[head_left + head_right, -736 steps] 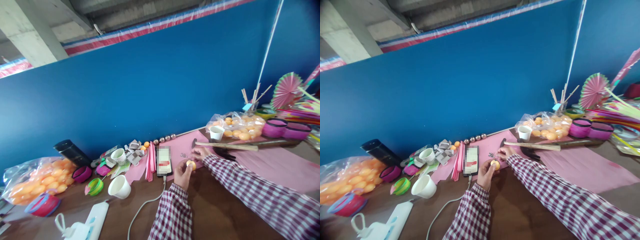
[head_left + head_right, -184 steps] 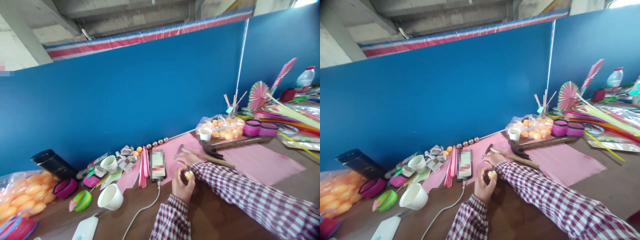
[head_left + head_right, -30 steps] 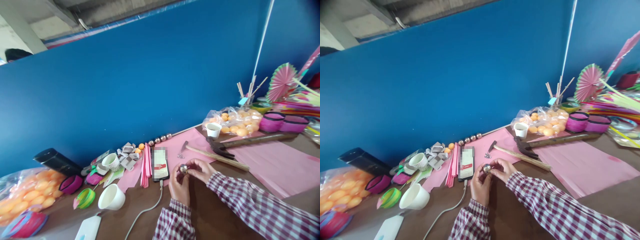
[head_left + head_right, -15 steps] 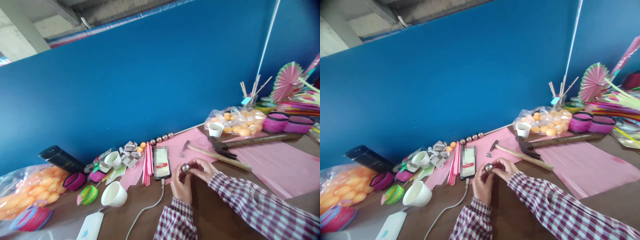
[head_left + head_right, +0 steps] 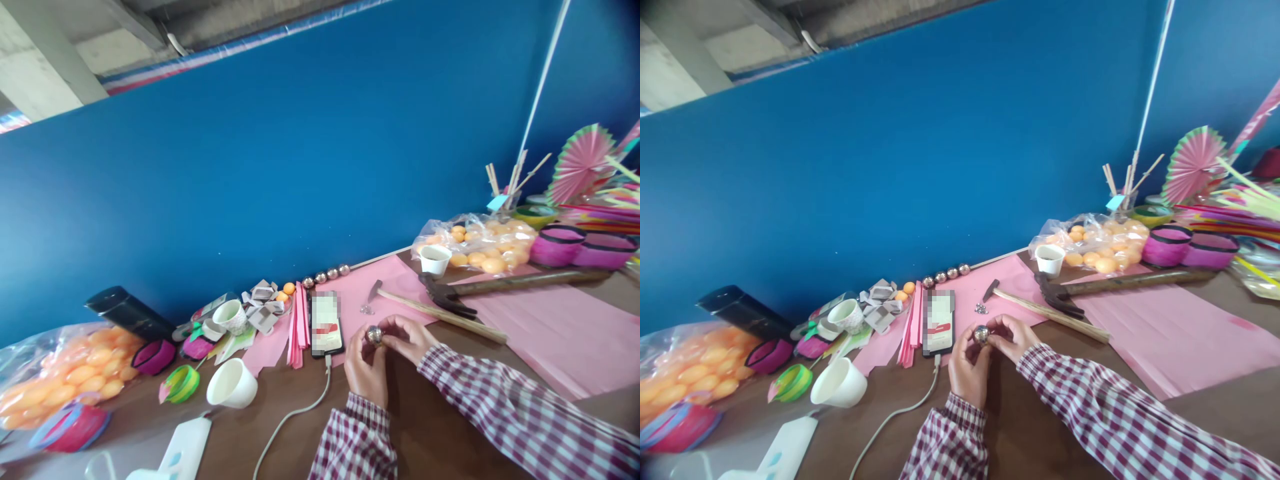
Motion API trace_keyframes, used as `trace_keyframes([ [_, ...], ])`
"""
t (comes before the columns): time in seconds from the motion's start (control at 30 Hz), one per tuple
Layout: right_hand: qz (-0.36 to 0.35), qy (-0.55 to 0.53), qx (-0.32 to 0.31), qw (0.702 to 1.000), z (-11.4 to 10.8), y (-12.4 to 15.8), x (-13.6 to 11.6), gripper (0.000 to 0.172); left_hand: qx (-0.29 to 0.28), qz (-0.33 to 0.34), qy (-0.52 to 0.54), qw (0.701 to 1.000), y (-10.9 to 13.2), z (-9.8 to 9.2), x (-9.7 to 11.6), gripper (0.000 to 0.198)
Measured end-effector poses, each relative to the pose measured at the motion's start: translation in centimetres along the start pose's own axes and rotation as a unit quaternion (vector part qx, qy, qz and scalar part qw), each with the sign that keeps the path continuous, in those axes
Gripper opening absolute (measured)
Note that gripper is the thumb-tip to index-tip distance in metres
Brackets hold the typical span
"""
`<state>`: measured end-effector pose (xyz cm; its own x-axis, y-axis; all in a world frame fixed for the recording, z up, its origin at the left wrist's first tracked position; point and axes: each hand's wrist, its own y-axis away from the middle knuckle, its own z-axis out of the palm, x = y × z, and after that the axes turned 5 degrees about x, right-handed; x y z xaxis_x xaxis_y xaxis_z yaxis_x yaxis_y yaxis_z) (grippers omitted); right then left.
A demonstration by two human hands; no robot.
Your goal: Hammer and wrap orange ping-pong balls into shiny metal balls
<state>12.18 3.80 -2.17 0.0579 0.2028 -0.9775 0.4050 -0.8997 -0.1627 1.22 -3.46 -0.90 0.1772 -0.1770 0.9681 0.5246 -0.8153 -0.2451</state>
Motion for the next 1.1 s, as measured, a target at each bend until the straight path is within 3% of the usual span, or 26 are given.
trace_keyframes([
  [0.33, -0.042, 0.045, -0.004, 0.998, 0.1, 0.8, -2.3, 0.025, -0.007, -0.007, 0.025, 1.0, 0.1, 0.0, 1.8, 0.029],
  [0.63, -0.213, 0.176, -0.033, 0.96, 0.0, 1.7, -3.4, 0.037, -0.017, -0.028, 0.058, 0.998, 0.0, 0.1, 1.6, 0.025],
  [0.87, -0.204, 0.204, -0.006, 0.957, -0.1, 1.6, -3.5, 0.035, -0.012, -0.058, 0.081, 0.995, -0.1, 0.2, 1.8, 0.031],
  [1.1, -0.251, 0.283, 0.024, 0.926, 0.0, 1.9, -2.7, 0.041, -0.019, -0.065, 0.034, 0.997, -0.1, 0.1, 1.6, 0.036],
])
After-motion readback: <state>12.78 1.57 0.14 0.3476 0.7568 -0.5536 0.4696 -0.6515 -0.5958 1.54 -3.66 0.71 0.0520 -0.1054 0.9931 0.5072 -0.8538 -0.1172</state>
